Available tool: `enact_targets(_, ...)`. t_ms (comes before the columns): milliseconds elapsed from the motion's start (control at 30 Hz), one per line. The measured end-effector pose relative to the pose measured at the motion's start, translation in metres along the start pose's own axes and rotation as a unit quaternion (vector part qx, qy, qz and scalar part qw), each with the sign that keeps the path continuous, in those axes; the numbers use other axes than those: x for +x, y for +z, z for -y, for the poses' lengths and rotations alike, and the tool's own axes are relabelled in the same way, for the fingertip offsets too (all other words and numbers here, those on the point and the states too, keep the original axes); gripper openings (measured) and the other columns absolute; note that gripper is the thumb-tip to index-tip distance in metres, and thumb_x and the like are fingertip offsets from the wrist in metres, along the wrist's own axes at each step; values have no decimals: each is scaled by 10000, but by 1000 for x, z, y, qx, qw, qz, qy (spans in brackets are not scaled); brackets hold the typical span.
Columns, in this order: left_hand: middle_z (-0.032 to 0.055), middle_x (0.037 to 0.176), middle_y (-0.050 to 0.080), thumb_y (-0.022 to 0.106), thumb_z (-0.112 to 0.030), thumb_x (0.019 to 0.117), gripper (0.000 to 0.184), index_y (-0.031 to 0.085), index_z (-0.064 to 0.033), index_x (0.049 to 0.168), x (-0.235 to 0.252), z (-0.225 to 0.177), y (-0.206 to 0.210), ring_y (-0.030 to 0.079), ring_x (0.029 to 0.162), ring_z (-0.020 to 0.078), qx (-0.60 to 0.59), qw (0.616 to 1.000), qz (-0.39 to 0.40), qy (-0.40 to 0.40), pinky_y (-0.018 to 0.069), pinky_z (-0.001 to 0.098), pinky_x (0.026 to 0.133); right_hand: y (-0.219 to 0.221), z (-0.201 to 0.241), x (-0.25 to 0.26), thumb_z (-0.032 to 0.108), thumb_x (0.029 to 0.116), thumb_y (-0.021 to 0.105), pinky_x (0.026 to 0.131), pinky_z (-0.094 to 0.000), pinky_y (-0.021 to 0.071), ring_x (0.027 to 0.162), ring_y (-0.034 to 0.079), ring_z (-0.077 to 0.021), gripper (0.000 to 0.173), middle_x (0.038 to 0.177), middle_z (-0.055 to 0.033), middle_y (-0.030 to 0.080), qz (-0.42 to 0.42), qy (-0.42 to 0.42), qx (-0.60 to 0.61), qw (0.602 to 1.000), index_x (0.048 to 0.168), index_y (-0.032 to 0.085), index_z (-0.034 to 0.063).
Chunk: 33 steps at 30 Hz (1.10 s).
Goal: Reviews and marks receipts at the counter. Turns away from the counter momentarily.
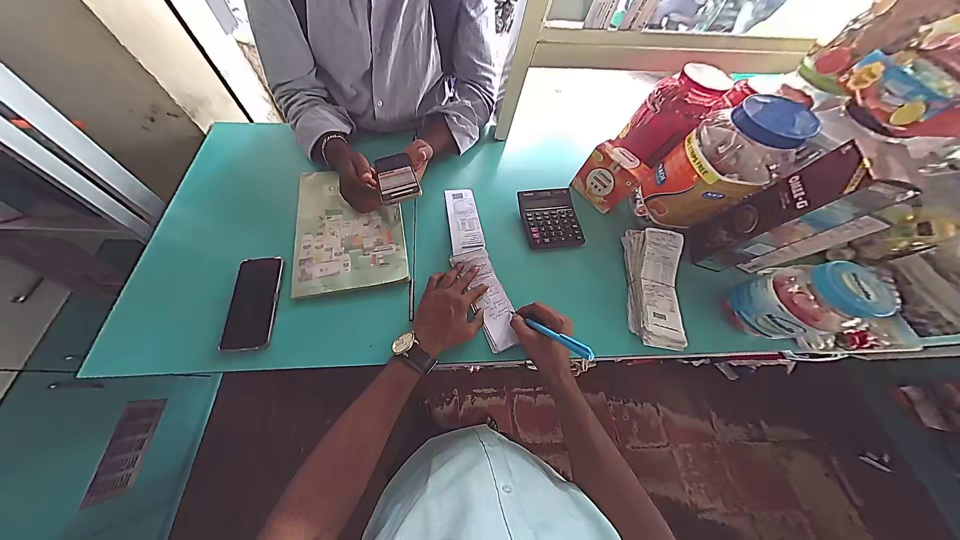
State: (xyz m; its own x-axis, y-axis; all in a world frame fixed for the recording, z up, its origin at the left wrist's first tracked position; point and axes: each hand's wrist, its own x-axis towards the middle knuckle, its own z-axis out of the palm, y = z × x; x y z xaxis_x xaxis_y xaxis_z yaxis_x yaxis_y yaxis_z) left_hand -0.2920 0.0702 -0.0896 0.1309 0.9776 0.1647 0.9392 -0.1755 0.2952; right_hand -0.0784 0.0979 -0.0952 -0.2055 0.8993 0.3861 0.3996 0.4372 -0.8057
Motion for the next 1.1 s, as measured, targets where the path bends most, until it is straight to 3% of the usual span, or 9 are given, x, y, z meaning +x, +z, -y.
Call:
enact_targets(133, -33, 1595, 463, 499, -471, 975, 471, 629, -327, 1403, 0, 0, -1, 343, 1517, 251, 0, 1000, -2, -3, 273, 545, 1195, -2, -3, -2, 115, 823, 683, 606, -209, 527, 657, 639, -43, 105, 736, -38, 702, 29, -45, 16, 998, 789, 742, 36)
enact_targets(300, -36, 1595, 461, 509, -466, 970, 466, 639, -322, 1394, 1, 0, 0, 341, 1518, 246, 1, 1000, -2, -2, 280, 541, 1192, -1, 1, -3, 119, 811, 685, 614, -282, 527, 673, 655, -117, 108, 751, -71, 702, 26, -32, -39, 998, 783, 745, 34)
enact_targets(800, -39, 1593, 464, 500, -423, 988, 434, 650, -317, 1381, 0, 0, 1, 332, 1522, 236, -11, 1000, 0, -7, 268, 532, 1201, -1, -1, -3, 103, 806, 689, 594, -225, 506, 637, 621, -55, 94, 708, -38, 681, 9, -13, -8, 1000, 763, 732, 31)
enact_targets(867, -23, 1578, 487, 455, -367, 1027, 410, 658, -303, 1378, 0, 0, -1, 355, 1513, 247, -18, 1000, -9, 0, 278, 541, 1197, -4, -2, -5, 75, 795, 674, 592, -201, 505, 634, 613, -33, 80, 700, -24, 669, -19, -20, 40, 999, 758, 710, 14)
enact_targets(933, -23, 1574, 493, 412, -347, 1047, 414, 656, -304, 1379, 1, 1, -5, 365, 1508, 246, -16, 1000, -12, 0, 282, 534, 1197, -8, -2, -5, 13, 839, 640, 600, -188, 531, 652, 625, -16, 51, 745, 14, 682, -48, -10, 148, 988, 830, 690, 16)
enact_targets(1100, -17, 1586, 477, 372, -336, 1069, 417, 653, -297, 1375, 1, -1, -5, 364, 1509, 253, -19, 1000, -14, 4, 281, 537, 1200, -15, -2, -2, -7, 923, 607, 534, -247, 556, 579, 639, -95, 86, 750, -16, 710, -89, 19, 323, 942, 923, 683, 32)
